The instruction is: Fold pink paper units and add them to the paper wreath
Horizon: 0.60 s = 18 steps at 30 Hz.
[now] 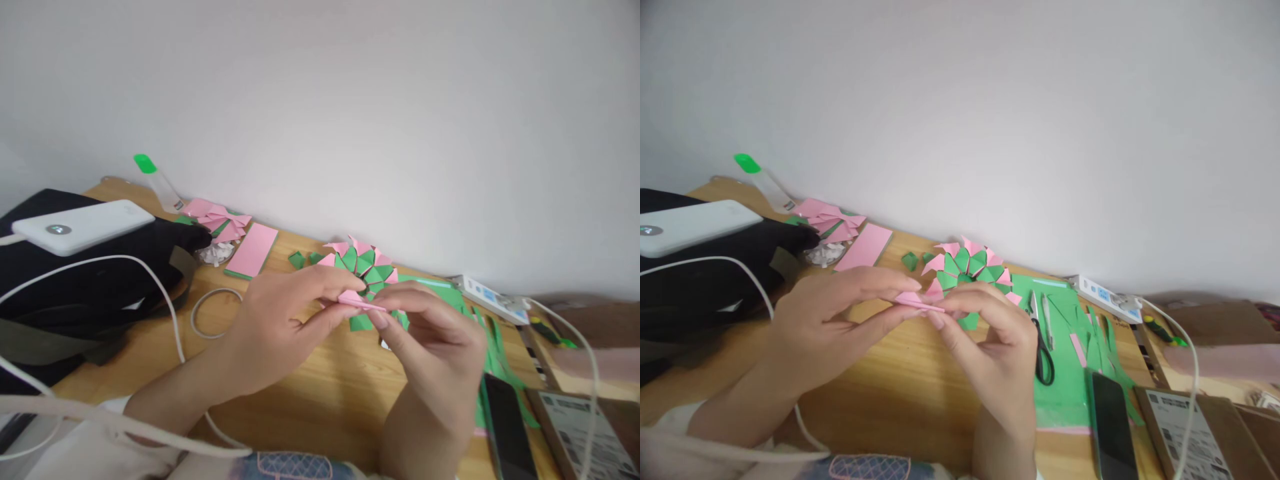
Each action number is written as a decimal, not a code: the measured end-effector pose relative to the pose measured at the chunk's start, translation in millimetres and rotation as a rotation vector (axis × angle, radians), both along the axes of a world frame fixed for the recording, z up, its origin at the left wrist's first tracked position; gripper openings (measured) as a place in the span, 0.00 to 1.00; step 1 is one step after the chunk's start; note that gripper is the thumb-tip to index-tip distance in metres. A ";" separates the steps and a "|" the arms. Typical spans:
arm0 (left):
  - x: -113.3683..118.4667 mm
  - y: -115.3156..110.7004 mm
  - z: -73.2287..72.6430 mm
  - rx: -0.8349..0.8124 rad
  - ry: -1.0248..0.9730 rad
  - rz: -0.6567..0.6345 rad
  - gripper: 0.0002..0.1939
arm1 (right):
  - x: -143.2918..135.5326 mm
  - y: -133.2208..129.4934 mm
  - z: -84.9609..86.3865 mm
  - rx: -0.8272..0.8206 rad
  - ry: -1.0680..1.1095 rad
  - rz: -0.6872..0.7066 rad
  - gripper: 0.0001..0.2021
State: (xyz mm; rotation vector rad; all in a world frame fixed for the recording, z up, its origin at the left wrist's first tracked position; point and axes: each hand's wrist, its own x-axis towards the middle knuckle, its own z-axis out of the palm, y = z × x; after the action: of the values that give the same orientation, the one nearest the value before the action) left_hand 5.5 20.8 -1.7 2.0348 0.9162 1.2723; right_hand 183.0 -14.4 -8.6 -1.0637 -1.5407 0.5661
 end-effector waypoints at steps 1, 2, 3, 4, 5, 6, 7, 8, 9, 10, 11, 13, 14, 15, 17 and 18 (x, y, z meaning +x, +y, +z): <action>0.4 0.1 0.3 -0.011 -0.021 0.001 0.05 | 0.0 -0.1 0.2 0.018 0.001 0.005 0.11; 0.9 0.2 0.8 -0.029 -0.047 0.000 0.05 | 0.0 -0.3 0.5 0.038 0.001 0.009 0.11; 1.3 0.4 1.3 -0.053 -0.081 -0.003 0.05 | -0.1 -0.4 0.8 0.058 -0.001 0.011 0.12; 1.6 0.7 1.8 -0.079 -0.120 -0.010 0.05 | -0.3 -0.6 1.1 0.078 -0.005 0.010 0.12; 1.8 1.1 2.2 -0.106 -0.156 -0.021 0.05 | -0.7 -0.7 1.3 0.097 -0.010 0.005 0.13; 1.8 1.6 2.3 -0.131 -0.180 -0.032 0.05 | -1.3 -0.7 1.5 0.117 -0.018 -0.001 0.13; 1.7 2.2 2.2 -0.150 -0.189 -0.045 0.04 | -2.1 -0.8 1.5 0.136 -0.024 -0.010 0.13; 1.5 2.9 1.8 -0.163 -0.188 -0.059 0.04 | -3.0 -0.8 1.5 0.154 -0.030 -0.022 0.13; 1.3 3.7 1.1 -0.169 -0.179 -0.075 0.04 | -3.8 -0.9 1.4 0.171 -0.034 -0.031 0.13; 1.1 4.6 0.4 -0.170 -0.164 -0.094 0.05 | -4.6 -0.9 1.2 0.182 -0.037 -0.039 0.13; 0.9 5.4 -0.2 -0.163 -0.144 -0.118 0.06 | -5.1 -0.9 1.1 0.191 -0.039 -0.044 0.13; 0.5 7.1 0.1 -0.123 -0.093 -0.155 0.07 | -4.8 -0.8 1.1 0.191 -0.041 -0.049 0.13; 0.1 7.9 1.2 -0.096 -0.053 -0.168 0.08 | -3.9 -0.6 1.4 0.182 -0.048 -0.046 0.14; -0.6 8.7 2.9 -0.066 -0.005 -0.177 0.08 | -2.5 -0.4 1.9 0.166 -0.070 -0.034 0.14; -2.7 9.8 6.4 -0.011 0.094 -0.183 0.09 | 1.5 -0.1 3.6 0.136 -0.164 0.008 0.14; -4.1 10.0 6.4 0.016 0.136 -0.183 0.09 | 3.7 -0.5 4.7 0.121 -0.222 0.029 0.13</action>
State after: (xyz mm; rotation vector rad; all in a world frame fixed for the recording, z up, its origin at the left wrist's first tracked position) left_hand 1.4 30.8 4.7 2.1841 0.7606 1.0575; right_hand 186.6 -14.9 -3.9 -1.0394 -1.7627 0.3781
